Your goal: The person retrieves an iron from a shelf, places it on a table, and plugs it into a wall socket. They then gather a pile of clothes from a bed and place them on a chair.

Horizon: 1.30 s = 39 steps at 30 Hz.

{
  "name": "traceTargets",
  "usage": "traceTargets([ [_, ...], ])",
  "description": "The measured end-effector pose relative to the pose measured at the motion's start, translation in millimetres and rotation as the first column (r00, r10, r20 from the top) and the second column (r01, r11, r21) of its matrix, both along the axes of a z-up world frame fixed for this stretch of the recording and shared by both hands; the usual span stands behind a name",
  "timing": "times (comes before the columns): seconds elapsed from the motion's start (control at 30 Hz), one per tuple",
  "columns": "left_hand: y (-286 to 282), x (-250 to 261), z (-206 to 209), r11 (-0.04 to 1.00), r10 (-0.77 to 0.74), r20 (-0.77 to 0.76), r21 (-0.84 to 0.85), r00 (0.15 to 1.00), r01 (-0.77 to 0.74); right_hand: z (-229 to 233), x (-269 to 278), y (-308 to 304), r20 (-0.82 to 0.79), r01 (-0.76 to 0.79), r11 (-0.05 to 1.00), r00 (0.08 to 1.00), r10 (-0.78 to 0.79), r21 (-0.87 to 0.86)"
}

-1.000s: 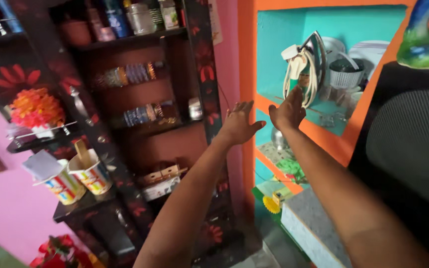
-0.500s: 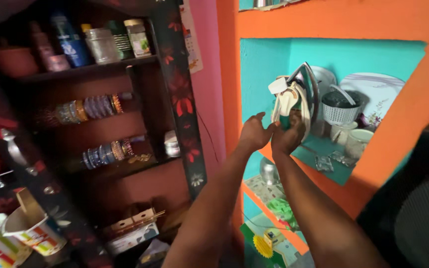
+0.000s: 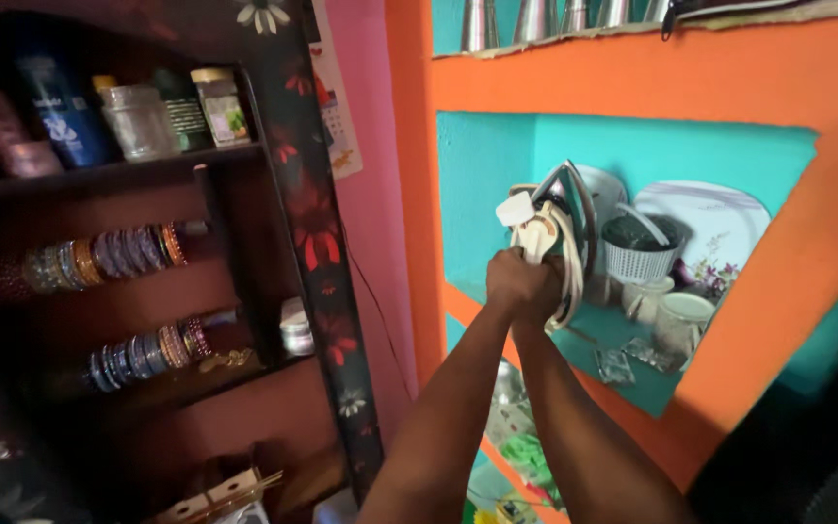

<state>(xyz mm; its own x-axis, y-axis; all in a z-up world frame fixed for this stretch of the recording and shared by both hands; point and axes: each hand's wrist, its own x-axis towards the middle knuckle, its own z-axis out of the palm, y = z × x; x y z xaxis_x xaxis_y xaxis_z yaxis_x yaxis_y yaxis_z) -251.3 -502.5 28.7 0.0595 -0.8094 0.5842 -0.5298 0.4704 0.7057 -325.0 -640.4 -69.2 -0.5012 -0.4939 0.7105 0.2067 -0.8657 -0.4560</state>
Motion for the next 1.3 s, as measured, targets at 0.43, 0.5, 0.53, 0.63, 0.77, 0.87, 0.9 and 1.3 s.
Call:
traceTargets([
  [0.43,59.7,9.1,17.4,0.997,-0.076,-0.068,-0.002,0.995,0.076,-18.4,4.0,2.1,0.295,-0.69,0.705,0.648,0.702,-0.162],
  [0.5,67.0,15.2,13.1,0.992,-0.126,-0.082,-0.011,0.989,0.126,-17.6,12.2,8.0,0.304,-0.779,0.581,0.509,0.805,-0.236],
  [0.53,70.7,17.3,9.9,0.994,-0.104,-0.054,-0.046,0.993,0.102,-17.4,18.2,11.9,0.304,-0.816,0.506,0.425,0.852,-0.278],
  [0.63,81.4,25.2,0.7,0.986,-0.071,0.011,-0.15,0.997,0.072,-16.9,45.8,28.5,0.272,-0.878,0.282,0.183,0.945,-0.388],
  [0.77,106.2,56.5,7.4,0.94,-0.08,0.022,-0.331,0.997,0.083,-1.7,94.0,53.1,0.212,-0.854,0.006,-0.122,0.97,-0.52],
  [0.87,140.0,76.0,8.7,0.922,-0.053,-0.055,-0.386,0.997,0.028,6.6,116.3,76.7,0.171,-0.788,-0.146,-0.303,0.937,-0.598],
  [0.9,153.2,81.5,13.3,0.92,-0.041,-0.088,-0.392,0.995,0.004,11.2,125.2,84.6,0.159,-0.766,-0.185,-0.351,0.923,-0.616],
  [1.3,350.2,162.3,55.2,0.814,0.419,-0.121,-0.389,0.9,-0.431,49.5,244.7,305.3,0.105,-0.962,-0.039,-0.07,0.992,-0.272],
])
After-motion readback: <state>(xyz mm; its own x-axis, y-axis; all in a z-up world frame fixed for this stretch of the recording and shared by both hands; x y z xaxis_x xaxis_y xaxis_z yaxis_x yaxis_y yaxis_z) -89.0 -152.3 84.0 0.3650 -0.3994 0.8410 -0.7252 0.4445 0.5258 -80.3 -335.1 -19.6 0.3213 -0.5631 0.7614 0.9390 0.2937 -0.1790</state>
